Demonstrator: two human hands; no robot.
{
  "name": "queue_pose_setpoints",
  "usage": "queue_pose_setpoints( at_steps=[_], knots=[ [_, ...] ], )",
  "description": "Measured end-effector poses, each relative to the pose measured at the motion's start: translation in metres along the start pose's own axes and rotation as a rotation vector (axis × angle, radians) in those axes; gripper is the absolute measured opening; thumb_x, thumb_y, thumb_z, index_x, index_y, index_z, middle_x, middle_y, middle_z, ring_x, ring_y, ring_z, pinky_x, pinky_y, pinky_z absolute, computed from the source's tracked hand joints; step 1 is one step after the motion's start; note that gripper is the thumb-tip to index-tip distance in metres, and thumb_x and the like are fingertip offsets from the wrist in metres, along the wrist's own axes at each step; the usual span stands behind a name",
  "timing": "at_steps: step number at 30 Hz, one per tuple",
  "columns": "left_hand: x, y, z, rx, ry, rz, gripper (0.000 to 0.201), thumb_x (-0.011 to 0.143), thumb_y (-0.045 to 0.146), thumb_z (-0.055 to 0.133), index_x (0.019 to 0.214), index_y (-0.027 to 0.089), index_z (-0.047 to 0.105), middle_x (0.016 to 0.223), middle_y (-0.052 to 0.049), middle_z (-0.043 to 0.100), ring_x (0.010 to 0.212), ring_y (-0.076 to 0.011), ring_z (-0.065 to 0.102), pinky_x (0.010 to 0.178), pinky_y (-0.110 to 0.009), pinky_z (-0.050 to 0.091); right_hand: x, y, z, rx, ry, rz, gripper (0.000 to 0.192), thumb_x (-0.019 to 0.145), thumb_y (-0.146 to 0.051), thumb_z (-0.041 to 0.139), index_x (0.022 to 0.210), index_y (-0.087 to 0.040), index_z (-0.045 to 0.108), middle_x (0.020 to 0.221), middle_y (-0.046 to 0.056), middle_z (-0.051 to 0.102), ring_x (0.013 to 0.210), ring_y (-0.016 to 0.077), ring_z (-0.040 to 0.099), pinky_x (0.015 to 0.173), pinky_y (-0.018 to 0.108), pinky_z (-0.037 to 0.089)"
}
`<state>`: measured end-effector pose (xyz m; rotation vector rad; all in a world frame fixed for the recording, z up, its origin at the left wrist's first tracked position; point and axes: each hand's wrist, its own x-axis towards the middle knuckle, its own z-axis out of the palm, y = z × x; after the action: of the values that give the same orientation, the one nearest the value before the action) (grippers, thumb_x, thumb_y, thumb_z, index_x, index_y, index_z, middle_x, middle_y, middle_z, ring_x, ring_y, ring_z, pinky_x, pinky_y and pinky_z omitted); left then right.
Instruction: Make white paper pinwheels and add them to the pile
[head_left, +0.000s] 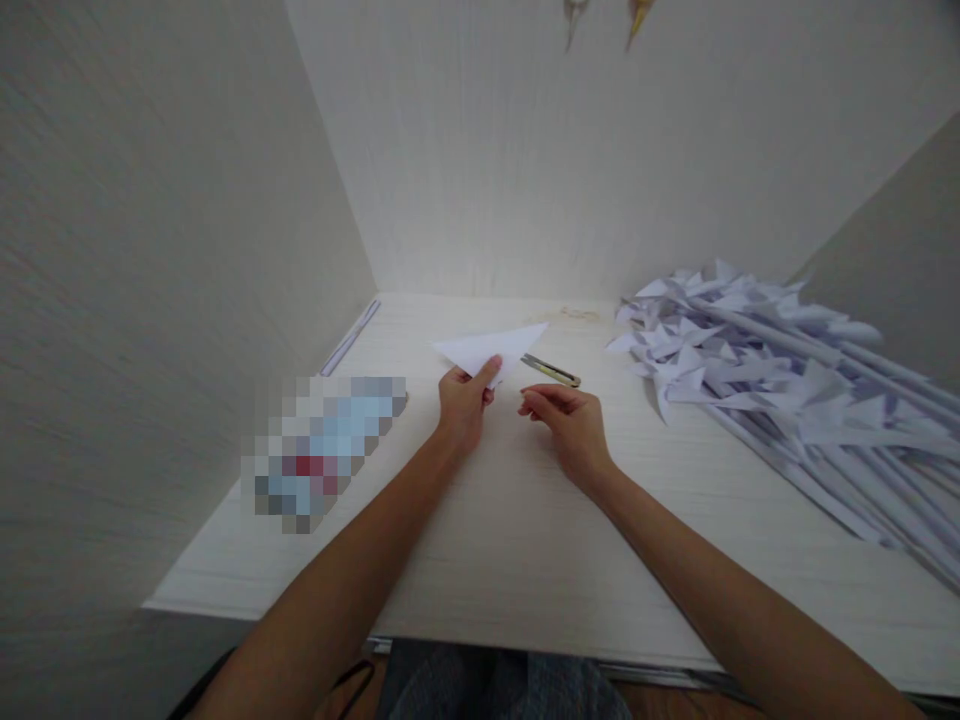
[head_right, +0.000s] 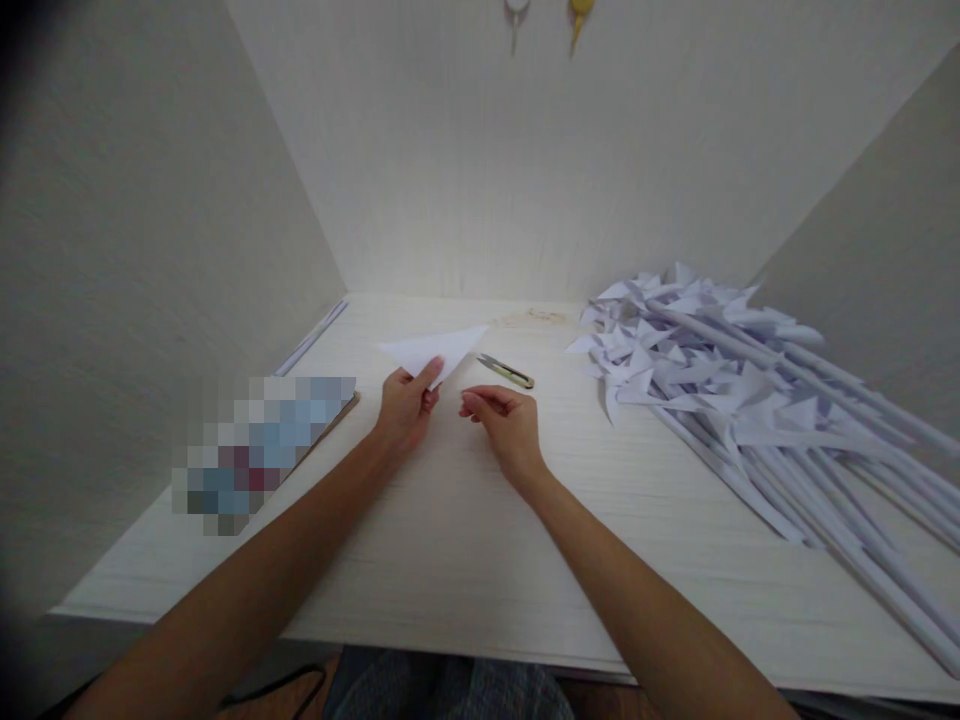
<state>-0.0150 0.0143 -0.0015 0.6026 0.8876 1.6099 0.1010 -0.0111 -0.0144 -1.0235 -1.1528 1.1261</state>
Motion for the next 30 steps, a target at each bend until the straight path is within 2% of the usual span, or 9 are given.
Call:
queue_pose_setpoints(
  at_steps=[6,10,14,19,26,30],
  knots=[
    [-0.003,-0.001,0.001,0.004,-0.003,-0.089,0.027,0.044,0.019,0.08,0.059,0.011,0.059,0.052,0.004,0.058,0.041,-0.0023,0.047,0.041,-0.015,0.036,0.004,0.003,0.001,0.131,0.005,0.095,0.012,0.056,-0.023,0.072,0.066,-0.017,0.068,0.061,0.002,0.068,0.061,0.014,0.062,0.06,0.028,0.046],
    [-0.006,-0.001,0.002,0.009,-0.034,-0.157,0.028,0.042,0.018,0.08,0.059,0.011,0.06,0.053,0.003,0.06,0.043,-0.0043,0.051,0.042,-0.016,0.041,0.006,0.003,-0.001,0.136,0.025,0.09,0.011,0.057,-0.023,0.071,0.065,-0.017,0.067,0.059,0.001,0.067,0.06,0.0135,0.063,0.06,0.027,0.046],
    [-0.009,-0.002,0.003,0.041,-0.065,-0.177,0.028,0.04,0.019,0.08,0.055,0.01,0.058,0.049,0.003,0.058,0.04,-0.0041,0.049,0.04,-0.015,0.039,0.007,0.004,-0.002,0.116,0.026,0.059,0.008,0.059,-0.023,0.07,0.064,-0.018,0.066,0.058,-0.001,0.066,0.058,0.0114,0.061,0.057,0.025,0.045],
    [-0.01,-0.003,0.004,0.069,-0.092,-0.159,0.03,0.038,0.02,0.081,0.057,0.01,0.059,0.047,0.004,0.056,0.038,-0.0027,0.045,0.036,-0.014,0.033,0.007,0.003,0.0,0.195,0.027,0.066,0.009,0.058,-0.023,0.07,0.064,-0.018,0.066,0.059,0.0,0.066,0.059,0.0113,0.06,0.059,0.025,0.044],
    [-0.011,-0.004,0.004,0.11,-0.093,-0.162,0.027,0.042,0.021,0.079,0.059,0.011,0.061,0.05,0.002,0.058,0.042,-0.0043,0.049,0.04,-0.016,0.036,0.006,0.002,0.001,0.279,0.102,0.115,0.011,0.054,-0.023,0.072,0.062,-0.018,0.066,0.058,0.0,0.066,0.058,0.011,0.06,0.059,0.025,0.045],
    [-0.012,-0.005,0.004,0.119,-0.1,-0.166,0.025,0.044,0.021,0.079,0.058,0.011,0.06,0.051,0.003,0.057,0.043,-0.0038,0.048,0.041,-0.016,0.036,0.007,0.001,0.0,0.268,0.077,0.097,0.012,0.054,-0.025,0.072,0.062,-0.019,0.065,0.058,0.0,0.065,0.059,0.0119,0.06,0.058,0.026,0.046]
  ],
)
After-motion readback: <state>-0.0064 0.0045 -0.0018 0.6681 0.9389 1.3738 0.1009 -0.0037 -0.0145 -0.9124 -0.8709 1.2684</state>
